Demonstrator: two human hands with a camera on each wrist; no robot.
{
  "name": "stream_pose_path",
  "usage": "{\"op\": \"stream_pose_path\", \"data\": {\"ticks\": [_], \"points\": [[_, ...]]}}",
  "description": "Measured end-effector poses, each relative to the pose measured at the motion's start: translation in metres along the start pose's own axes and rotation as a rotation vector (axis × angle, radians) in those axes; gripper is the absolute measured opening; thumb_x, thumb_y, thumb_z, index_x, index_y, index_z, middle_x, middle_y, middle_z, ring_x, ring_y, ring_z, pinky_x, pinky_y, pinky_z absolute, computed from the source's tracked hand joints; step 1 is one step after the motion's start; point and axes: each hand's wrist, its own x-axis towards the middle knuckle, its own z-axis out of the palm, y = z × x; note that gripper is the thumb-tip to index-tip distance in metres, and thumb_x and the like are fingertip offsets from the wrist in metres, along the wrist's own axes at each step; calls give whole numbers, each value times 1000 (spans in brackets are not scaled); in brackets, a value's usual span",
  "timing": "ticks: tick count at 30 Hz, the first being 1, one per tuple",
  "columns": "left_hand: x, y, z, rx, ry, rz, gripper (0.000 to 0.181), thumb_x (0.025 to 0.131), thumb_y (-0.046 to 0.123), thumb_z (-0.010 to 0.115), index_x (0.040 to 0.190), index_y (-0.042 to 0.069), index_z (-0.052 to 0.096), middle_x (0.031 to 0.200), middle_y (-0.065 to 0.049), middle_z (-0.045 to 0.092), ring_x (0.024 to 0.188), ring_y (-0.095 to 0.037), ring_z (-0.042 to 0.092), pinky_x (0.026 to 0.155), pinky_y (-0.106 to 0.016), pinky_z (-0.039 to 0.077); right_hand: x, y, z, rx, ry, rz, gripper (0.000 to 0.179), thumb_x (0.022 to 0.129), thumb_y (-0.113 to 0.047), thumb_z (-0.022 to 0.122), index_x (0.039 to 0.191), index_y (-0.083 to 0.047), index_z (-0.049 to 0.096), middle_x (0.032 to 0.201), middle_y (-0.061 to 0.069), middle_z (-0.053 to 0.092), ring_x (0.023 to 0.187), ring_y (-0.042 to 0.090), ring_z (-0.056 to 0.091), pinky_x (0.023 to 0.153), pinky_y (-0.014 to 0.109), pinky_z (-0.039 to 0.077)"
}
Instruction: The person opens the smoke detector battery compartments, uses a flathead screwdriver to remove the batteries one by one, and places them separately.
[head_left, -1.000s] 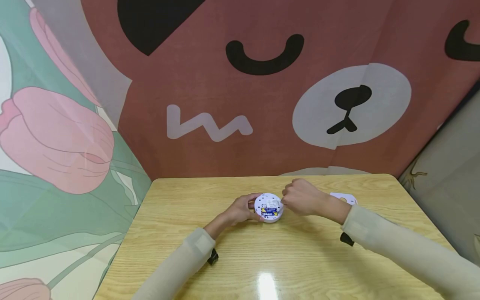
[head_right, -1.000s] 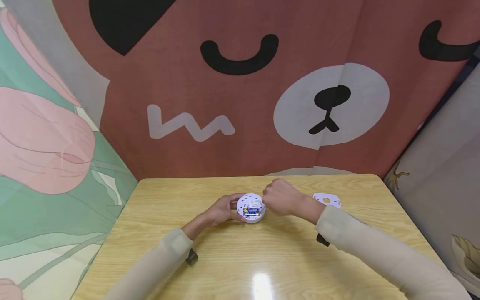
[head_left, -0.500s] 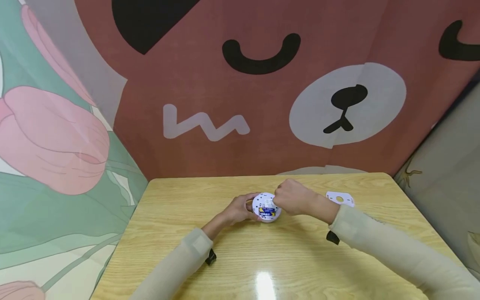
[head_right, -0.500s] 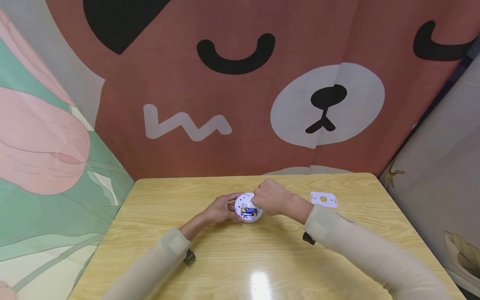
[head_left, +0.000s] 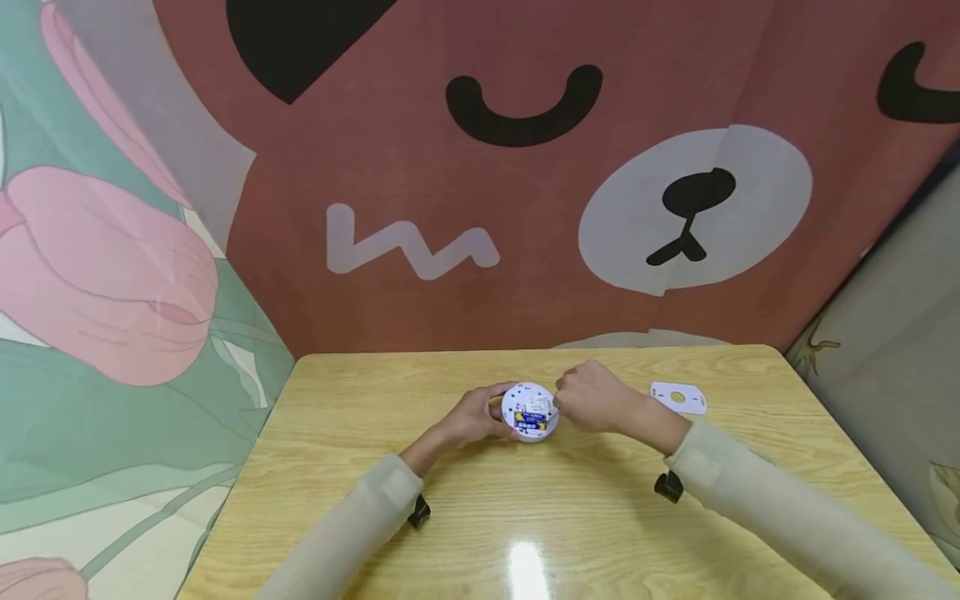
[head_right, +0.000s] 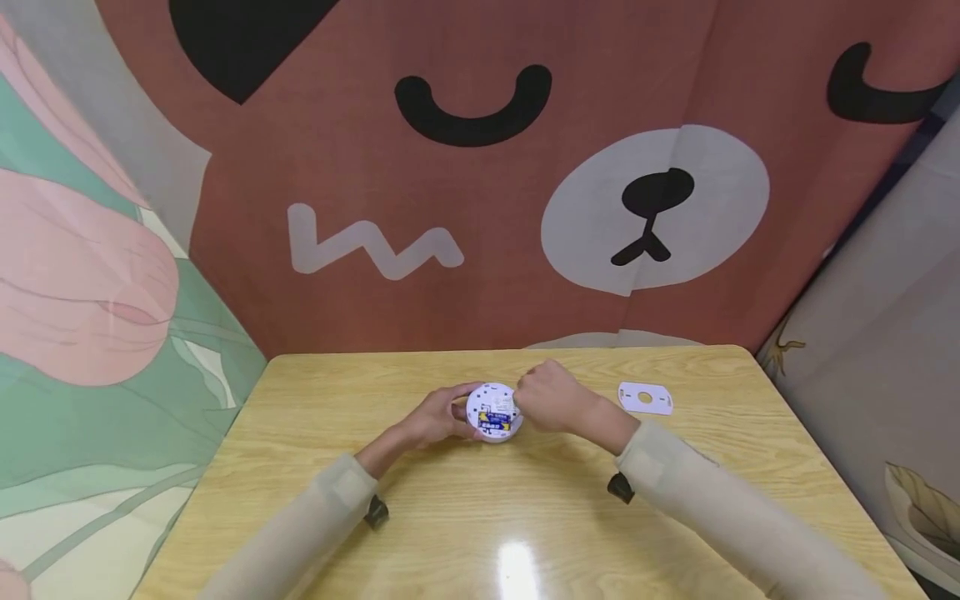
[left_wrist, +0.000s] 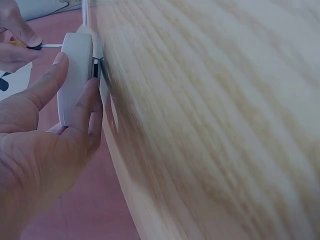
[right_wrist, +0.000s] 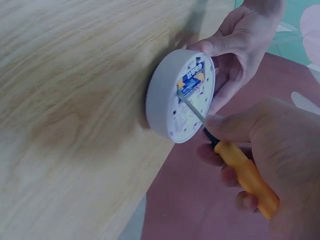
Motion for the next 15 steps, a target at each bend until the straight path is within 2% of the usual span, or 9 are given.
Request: {"op": "stream_pose_path", "data": {"ticks": [4, 10, 13, 15], "points": [[1, 0, -2, 2, -2, 5, 89, 79, -12, 87, 157, 9, 50, 131, -17, 68, 84, -14, 73, 71, -27, 64, -8, 1, 6, 69, 53, 29, 37, 80, -10, 75, 57, -23, 50, 57, -8, 47, 50, 10, 37, 41, 27, 30], [1, -5, -3, 7, -1, 12, 89, 80, -12, 86, 158, 6, 48, 139, -21, 64, 86, -13, 71, 72, -25, 63, -24, 3, 16, 208, 86, 103, 46, 86, -13, 83, 60, -25, 48, 60, -11, 47, 53, 3, 36, 46, 20, 22], [1, -4, -3, 10, 4, 7, 89, 80, -13, 86, 158, 5, 47, 144, -22, 61, 91, -13, 70, 73, -24, 62, -36, 4, 30, 299, 111, 155, 26, 90, -15, 84, 70, -22, 70, 68, -10, 61, 56, 3, 50, 45, 19, 33], [1, -3, -4, 15, 7, 4, 89, 80, -12, 87, 158, 5, 48, 147, -21, 59, 95, -14, 69, 74, -23, 61, -45, 2, 40, 370, 130, 198, 8, 92, -15, 82, 85, -19, 81, 77, -9, 70, 60, 2, 58, 47, 19, 41]]}}
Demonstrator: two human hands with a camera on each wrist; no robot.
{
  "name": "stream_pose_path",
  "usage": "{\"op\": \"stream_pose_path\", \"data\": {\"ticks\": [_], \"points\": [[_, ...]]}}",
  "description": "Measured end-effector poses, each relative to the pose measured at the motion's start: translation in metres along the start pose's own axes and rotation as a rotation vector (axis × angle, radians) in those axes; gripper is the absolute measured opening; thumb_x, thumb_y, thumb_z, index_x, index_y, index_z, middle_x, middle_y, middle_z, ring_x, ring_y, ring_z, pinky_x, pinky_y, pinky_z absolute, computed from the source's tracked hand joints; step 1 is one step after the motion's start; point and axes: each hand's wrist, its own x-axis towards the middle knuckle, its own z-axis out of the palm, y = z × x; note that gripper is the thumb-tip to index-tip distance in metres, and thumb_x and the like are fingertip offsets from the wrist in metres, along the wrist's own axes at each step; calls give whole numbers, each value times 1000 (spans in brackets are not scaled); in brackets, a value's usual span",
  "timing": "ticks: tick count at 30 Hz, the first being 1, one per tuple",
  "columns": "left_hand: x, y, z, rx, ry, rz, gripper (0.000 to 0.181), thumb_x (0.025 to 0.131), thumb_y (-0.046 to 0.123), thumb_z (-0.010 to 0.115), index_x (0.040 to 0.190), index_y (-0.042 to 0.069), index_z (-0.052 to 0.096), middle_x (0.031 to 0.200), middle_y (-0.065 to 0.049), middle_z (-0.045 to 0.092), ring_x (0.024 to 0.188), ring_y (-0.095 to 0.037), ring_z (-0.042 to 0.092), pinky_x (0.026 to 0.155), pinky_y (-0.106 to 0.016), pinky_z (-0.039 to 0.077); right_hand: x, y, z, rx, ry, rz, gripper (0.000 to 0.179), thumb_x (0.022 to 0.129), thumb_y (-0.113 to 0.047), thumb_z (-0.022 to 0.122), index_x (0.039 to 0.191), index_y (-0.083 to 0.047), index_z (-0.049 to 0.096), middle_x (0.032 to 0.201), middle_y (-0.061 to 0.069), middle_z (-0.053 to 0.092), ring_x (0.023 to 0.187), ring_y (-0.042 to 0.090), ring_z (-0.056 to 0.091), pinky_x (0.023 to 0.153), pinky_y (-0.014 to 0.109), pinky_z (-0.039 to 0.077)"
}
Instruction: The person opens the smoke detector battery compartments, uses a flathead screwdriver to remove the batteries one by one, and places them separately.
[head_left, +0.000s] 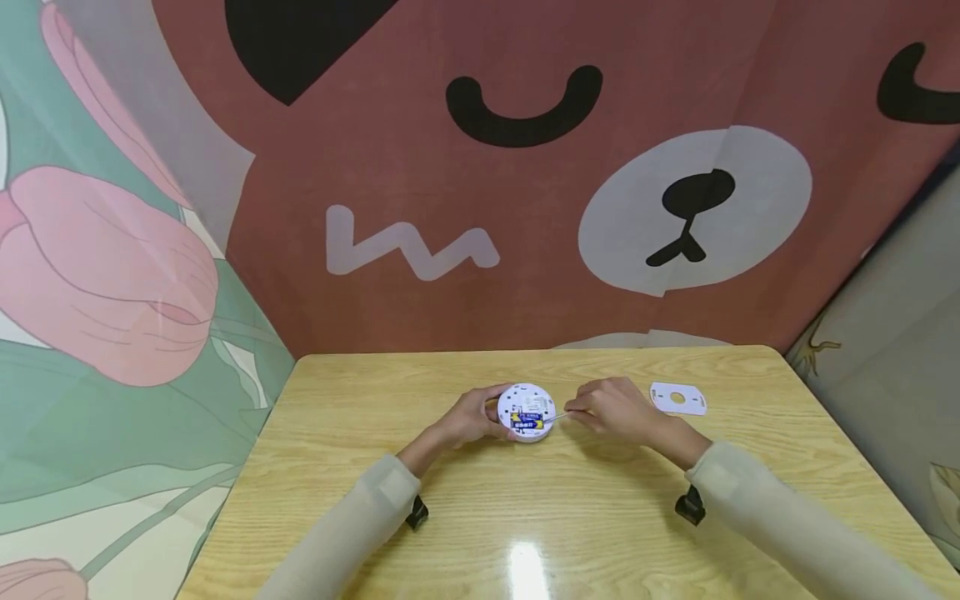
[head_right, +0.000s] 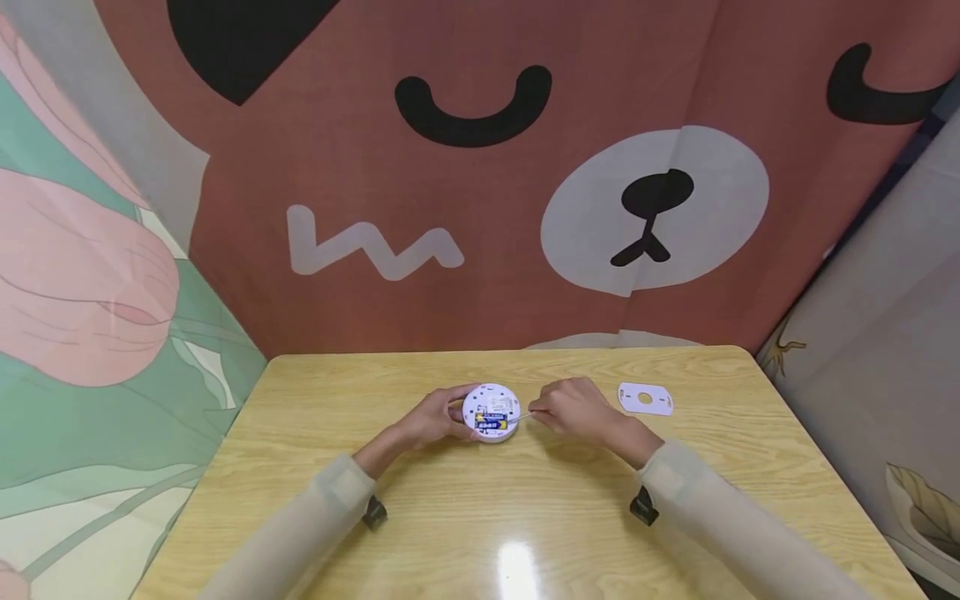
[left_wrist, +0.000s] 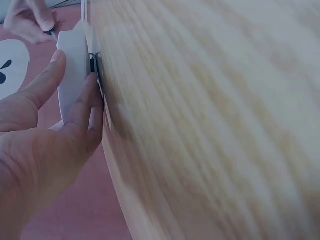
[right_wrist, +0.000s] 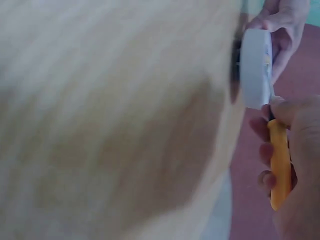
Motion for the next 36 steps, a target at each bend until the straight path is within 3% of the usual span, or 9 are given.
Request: {"op": "stream_pose_path", "data": {"ticks": [2, 8, 17, 26, 36], "points": [[0, -1, -1, 0, 2, -4, 89, 80, -11, 87, 158, 4, 48, 150, -21, 57, 98, -14, 67, 73, -22, 60, -9, 3, 10, 75, 21, 50, 7, 94, -15, 81, 100, -15, 86, 86, -6, 76, 63, 1, 61, 51, 20, 47], [2, -5, -3, -38, -5, -10, 89, 80, -11, 87, 158, 4, 47, 151, -20, 57, 101, -16, 67, 77, -23, 61, -23, 5, 26, 291, 36, 172, 16, 97, -7, 76, 111, -8, 84, 95, 0, 79, 63, -5, 48, 53, 19, 42], [2, -6, -3, -69, -7, -19, 90, 79, -14, 86, 158, 4, 47, 152, -21, 55, 101, -16, 69, 79, -24, 62, -32, 8, 43, 537, 62, 223, 19, 101, -5, 72, 117, -3, 81, 104, 7, 81, 91, 8, 72, 74, 27, 60], [1, -6, -1, -74, 4, -27, 89, 80, -14, 86, 158, 3, 46, 153, -20, 55, 103, -16, 67, 77, -22, 60, -37, 9, 49, 608, 45, 269, 21, 103, -9, 69, 121, -5, 80, 109, 7, 80, 101, 13, 74, 85, 29, 62], [0, -7, 0, -67, 17, -53, 89, 80, -12, 87, 158, 5, 48, 150, -18, 57, 101, -15, 69, 75, -22, 60, -37, 9, 49, 632, 22, 325, 22, 104, -13, 70, 123, -7, 80, 110, 4, 81, 101, 9, 73, 85, 29, 62]]}}
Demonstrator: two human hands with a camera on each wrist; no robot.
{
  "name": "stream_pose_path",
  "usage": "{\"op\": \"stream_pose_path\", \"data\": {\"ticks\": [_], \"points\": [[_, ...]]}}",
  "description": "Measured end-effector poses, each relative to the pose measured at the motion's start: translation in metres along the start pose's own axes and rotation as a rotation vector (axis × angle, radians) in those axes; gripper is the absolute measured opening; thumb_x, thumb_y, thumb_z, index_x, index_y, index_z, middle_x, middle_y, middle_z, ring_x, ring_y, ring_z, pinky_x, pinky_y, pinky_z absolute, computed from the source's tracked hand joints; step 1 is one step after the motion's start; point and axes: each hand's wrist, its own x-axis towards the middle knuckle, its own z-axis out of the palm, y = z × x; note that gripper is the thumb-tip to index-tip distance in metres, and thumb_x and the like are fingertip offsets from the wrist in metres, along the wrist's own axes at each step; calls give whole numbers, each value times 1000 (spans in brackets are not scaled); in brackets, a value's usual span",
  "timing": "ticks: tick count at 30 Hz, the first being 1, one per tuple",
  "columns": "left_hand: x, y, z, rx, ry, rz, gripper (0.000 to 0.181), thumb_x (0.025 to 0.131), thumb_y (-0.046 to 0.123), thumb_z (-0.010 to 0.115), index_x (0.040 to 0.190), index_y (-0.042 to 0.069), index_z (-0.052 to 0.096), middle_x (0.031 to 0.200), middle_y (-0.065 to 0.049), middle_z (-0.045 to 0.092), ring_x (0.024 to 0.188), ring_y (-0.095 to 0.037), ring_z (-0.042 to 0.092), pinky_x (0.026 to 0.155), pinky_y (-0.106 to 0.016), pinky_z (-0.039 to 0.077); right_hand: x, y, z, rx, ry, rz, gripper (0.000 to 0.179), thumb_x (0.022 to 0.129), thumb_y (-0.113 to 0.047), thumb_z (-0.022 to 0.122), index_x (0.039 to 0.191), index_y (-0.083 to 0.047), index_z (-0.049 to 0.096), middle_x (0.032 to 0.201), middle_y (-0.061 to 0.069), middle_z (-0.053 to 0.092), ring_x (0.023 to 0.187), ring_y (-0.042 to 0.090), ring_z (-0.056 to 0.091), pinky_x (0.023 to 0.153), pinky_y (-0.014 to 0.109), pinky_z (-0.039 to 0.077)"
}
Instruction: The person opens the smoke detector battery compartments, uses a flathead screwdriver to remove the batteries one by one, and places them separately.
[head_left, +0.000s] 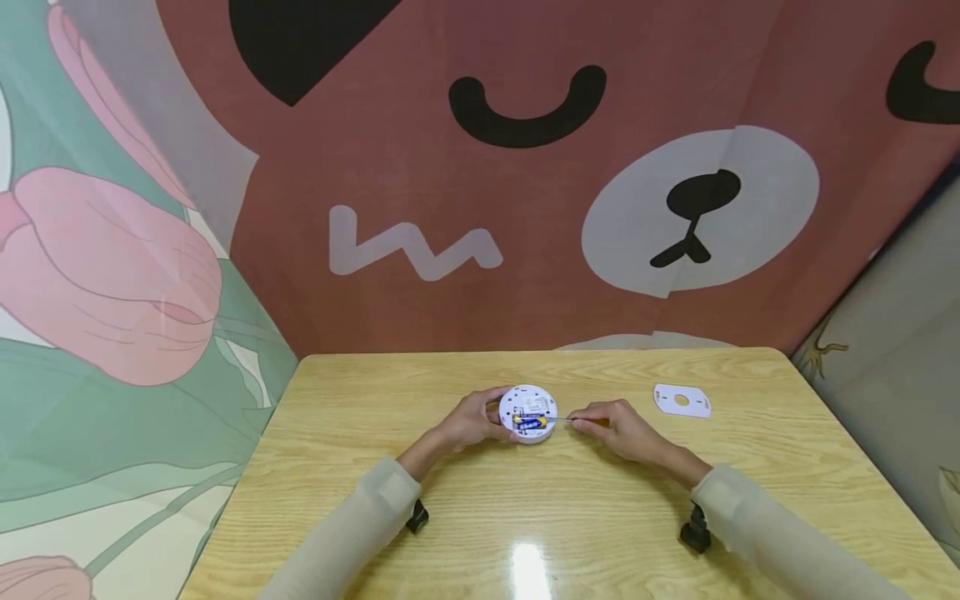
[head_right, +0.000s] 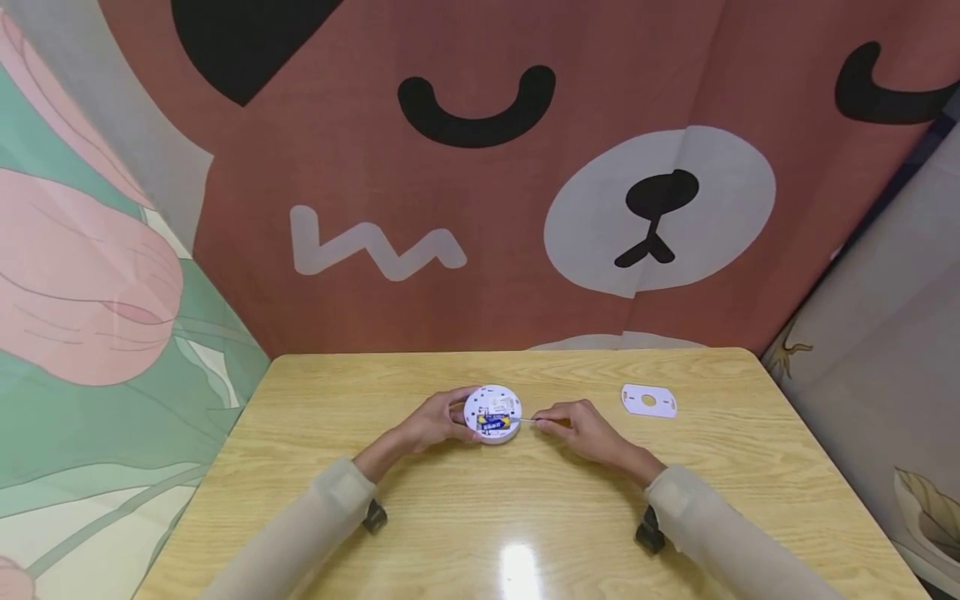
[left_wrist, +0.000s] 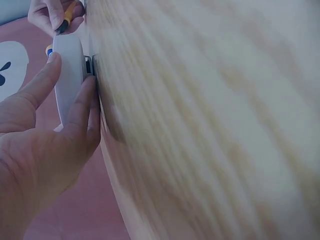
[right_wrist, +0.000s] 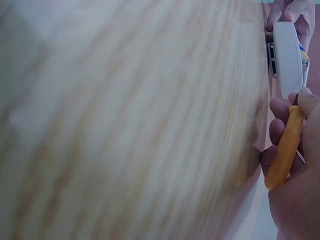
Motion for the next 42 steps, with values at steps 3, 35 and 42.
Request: {"op": "stream_pose_path", "data": {"ticks": [3, 35, 42], "points": [[0, -1, 1, 3, 9, -4, 89, 80, -11, 87, 158, 6, 47, 149, -17, 58, 100, -14, 69, 74, -21, 60, -1, -1, -1, 5, 8, 5, 22, 103, -14, 70, 122, -7, 80, 108, 4, 81, 98, 9, 73, 80, 27, 61], [1, 7, 10, 313, 256, 78, 37, 100, 2, 70, 137, 3, 68, 125, -19, 73, 115, -32, 72, 98, -41, 61, -8, -8, -59, -193, 44, 3, 22, 99, -10, 75, 119, -3, 80, 106, 6, 80, 82, 15, 73, 62, 23, 53], [0, 9, 8, 335, 231, 90, 52, 96, -1, 74, 145, 3, 61, 135, -18, 70, 127, -34, 65, 112, -48, 51, -8, -14, -71, -300, 42, -88, 18, 95, -9, 79, 112, -4, 83, 98, 2, 80, 66, 0, 61, 55, 20, 46]]}}
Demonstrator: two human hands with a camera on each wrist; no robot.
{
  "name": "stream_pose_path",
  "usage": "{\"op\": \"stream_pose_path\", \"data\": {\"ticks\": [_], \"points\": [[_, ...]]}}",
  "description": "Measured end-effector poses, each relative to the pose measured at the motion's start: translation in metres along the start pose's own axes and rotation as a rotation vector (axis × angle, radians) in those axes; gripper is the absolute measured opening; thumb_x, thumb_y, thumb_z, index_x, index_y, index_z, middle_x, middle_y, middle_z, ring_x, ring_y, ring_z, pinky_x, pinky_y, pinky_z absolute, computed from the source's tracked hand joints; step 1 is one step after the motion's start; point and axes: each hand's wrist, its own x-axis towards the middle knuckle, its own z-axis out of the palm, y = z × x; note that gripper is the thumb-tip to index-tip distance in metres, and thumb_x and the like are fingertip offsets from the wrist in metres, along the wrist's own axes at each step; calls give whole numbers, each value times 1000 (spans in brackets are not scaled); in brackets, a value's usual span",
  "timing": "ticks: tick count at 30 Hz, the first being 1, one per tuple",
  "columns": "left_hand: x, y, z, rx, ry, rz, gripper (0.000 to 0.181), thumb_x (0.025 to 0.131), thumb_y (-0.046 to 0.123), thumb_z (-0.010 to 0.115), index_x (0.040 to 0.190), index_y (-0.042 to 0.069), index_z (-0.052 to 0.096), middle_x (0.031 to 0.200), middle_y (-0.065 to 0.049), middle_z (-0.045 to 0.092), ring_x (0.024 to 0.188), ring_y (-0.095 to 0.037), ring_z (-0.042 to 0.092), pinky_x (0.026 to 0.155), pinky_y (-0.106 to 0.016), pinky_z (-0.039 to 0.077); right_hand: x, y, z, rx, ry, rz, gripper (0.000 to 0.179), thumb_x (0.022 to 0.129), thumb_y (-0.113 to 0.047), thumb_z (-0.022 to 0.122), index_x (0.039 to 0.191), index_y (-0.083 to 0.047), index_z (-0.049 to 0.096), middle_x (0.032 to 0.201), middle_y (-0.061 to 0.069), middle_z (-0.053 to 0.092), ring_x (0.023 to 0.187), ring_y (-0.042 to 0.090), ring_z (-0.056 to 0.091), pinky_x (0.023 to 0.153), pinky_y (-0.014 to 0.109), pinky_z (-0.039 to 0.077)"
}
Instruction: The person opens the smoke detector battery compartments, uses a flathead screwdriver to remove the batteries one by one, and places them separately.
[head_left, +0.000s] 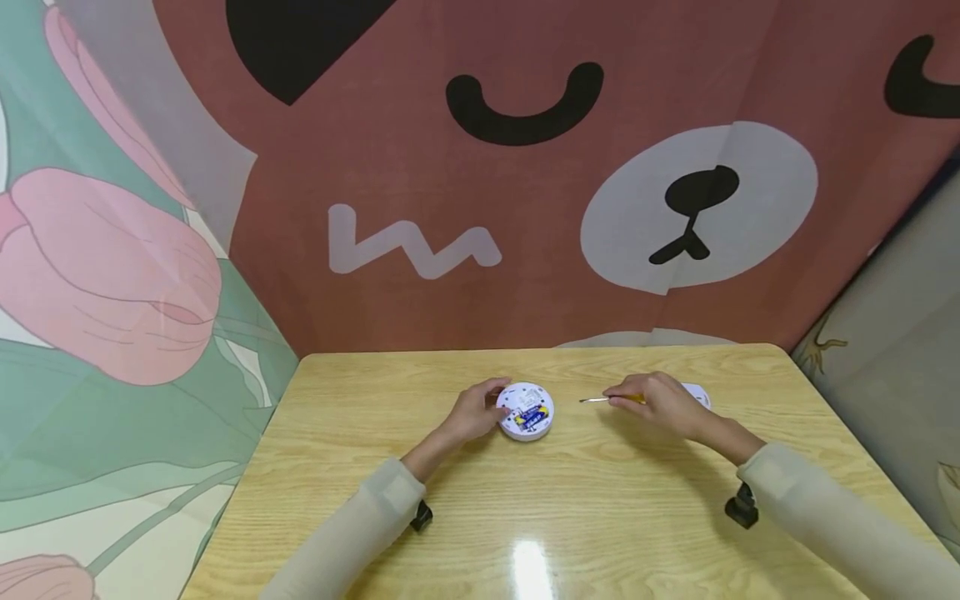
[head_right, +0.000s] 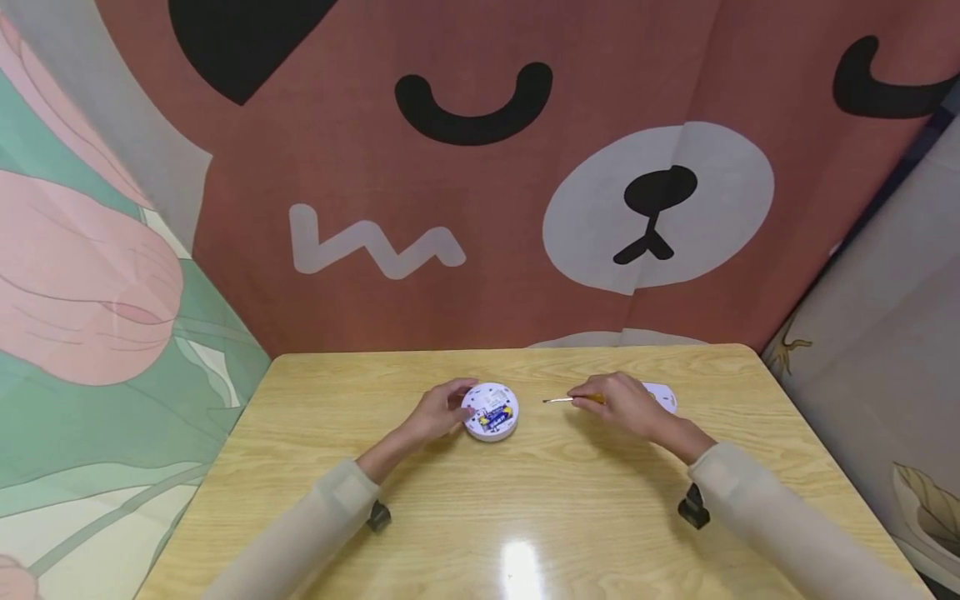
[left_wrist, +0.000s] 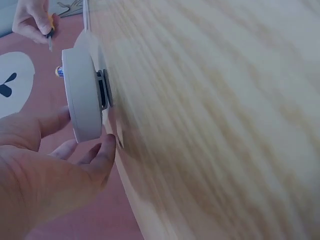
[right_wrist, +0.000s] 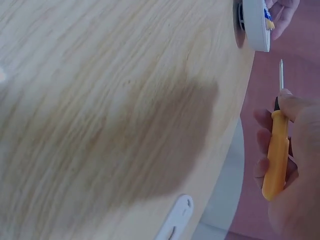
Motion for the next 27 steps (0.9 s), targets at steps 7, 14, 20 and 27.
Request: {"op": "stream_pose_path", "data": {"ticks": [7, 14, 20, 27], "points": [[2, 1, 0, 3, -54, -10, 75, 88, 1, 84, 155, 5, 52, 148, -19, 61, 137, -35, 58, 120, -48, 44, 3, -3, -8, -115, 6, -101, 16, 93, -10, 81, 109, -7, 84, 91, -3, 78, 62, -9, 50, 51, 17, 40], [1, 5, 3, 4, -92, 5, 86, 84, 5, 89, 158, 4, 46, 161, -21, 48, 150, -40, 42, 128, -54, 29, 9, -10, -19, -212, 16, -192, 19, 86, -7, 86, 105, -8, 84, 85, -4, 75, 62, -4, 55, 49, 17, 43], [1, 5, 6, 29, -86, 11, 85, 84, 11, 91, 157, 3, 48, 159, -21, 50, 149, -39, 44, 127, -53, 33, 16, -15, -28, -353, 27, -267, 18, 82, -10, 90, 99, -10, 85, 79, -5, 70, 61, 3, 59, 49, 16, 43], [0, 1, 3, -10, -62, -11, 80, 84, 13, 91, 154, 3, 52, 156, -20, 54, 141, -37, 52, 117, -52, 46, 25, -19, -39, -439, 28, -321, 15, 82, -12, 90, 97, -12, 85, 82, -3, 71, 64, 8, 62, 50, 20, 47]]}}
